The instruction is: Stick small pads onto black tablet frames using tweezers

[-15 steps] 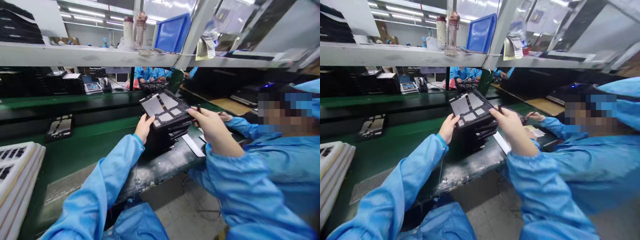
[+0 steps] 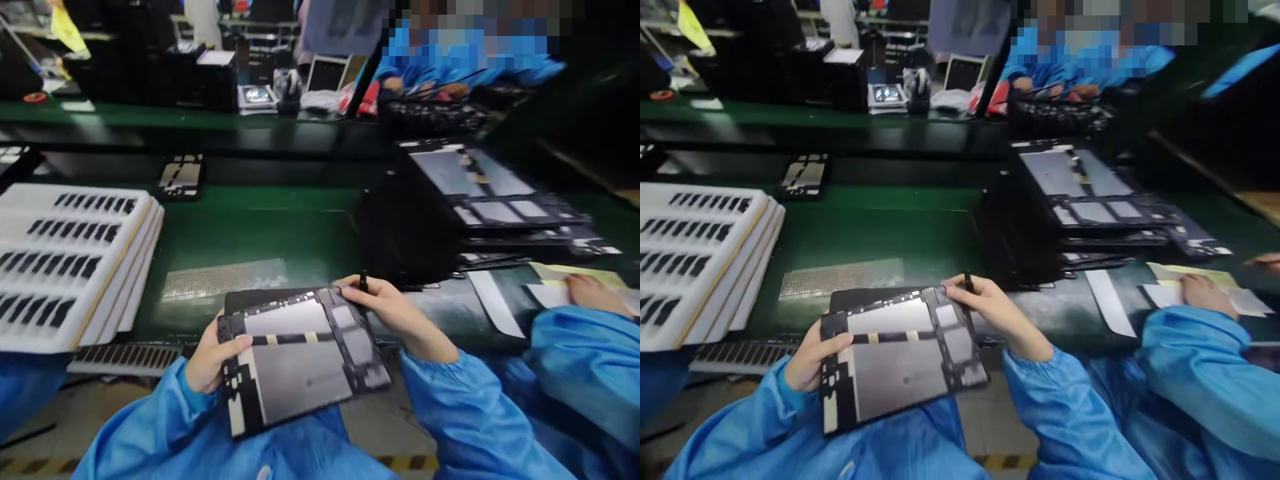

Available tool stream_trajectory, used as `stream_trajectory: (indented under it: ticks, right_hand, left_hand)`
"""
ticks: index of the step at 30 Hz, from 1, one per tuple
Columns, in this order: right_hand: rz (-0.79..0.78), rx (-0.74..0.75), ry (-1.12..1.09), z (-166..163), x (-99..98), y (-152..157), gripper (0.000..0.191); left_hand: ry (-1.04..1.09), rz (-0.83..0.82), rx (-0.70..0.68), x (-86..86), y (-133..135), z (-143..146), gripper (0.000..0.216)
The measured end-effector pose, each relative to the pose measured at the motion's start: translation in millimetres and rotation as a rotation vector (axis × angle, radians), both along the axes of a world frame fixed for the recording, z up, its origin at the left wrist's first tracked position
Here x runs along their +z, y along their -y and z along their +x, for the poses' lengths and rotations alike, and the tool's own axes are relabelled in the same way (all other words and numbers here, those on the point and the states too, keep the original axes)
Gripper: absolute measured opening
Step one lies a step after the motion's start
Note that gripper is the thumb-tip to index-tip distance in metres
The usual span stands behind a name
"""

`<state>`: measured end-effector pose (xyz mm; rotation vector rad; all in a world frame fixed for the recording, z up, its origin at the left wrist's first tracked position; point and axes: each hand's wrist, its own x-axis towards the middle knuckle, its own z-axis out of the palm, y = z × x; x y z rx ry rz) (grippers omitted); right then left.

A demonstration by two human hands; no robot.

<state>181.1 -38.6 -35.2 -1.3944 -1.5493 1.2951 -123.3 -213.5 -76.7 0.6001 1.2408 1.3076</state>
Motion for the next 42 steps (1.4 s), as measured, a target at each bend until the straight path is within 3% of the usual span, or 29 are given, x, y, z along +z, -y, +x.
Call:
stream_trajectory:
  ticks: [3,5,8,10,11,13,15,17,20,23,26,38,42]
  right_hand:
    - [0.087,-0.123,0.162,-20,-24.6,-20,0.080]
    - [0.134,-0.161,0.228,-32,-27.7,-24,0.087]
    - [0.036,-0.039,0.119,-59,-17.6,-24,0.082]
    - [-0.148,0.138,-0.094,-85,-11.0,-28,0.071]
    - [-0.239,0.228,-0.191,-99,-10.3,-33,0.063]
    - [-0.317,0.352,-0.274,-126,-16.2,-45,0.052]
    - [-0.235,0.423,-0.220,-147,-30.4,-58,0.048]
    - [-0.104,0.489,-0.108,-159,-46.9,-68,0.043]
    - [-0.021,0.559,0.001,-160,-61.5,-71,0.037]
    - [-0.013,0.584,0.012,-155,-59.3,-67,0.026]
    - [-0.004,0.573,0.037,-154,-52.3,-63,0.018]
    - [-0.061,0.576,0.093,-157,-44.8,-72,0.019]
    - [-0.085,0.424,-0.081,-150,-34.7,-31,0.011]
  left_hand:
    - [-0.152,-0.024,0.047,-26.5,1,2,0.046]
    - [-0.292,0.008,0.080,-34.0,6,2,0.049]
    - [-0.588,0.137,0.208,-20.9,10,-14,0.067]
    - [-0.801,0.249,0.277,-1.4,-5,-37,0.077]
    - [-0.886,0.300,0.244,8.3,-21,-50,0.068]
    - [-0.987,0.373,-0.017,21.0,-67,-75,0.032]
    - [-1.030,0.394,-0.333,20.0,-121,-93,0.015]
    - [-1.039,0.393,-0.602,7.4,-166,-103,0.004]
    - [-1.040,0.366,-0.803,-15.8,-196,-106,0.004]
    - [-1.176,0.361,-0.879,-25.4,-193,-105,0.010]
    - [-1.353,0.351,-0.923,-23.1,-187,-105,0.016]
    - [-1.384,0.272,-0.891,-20.7,-188,-96,0.010]
    - [-1.426,0.252,-0.898,-18.7,-187,-95,0.017]
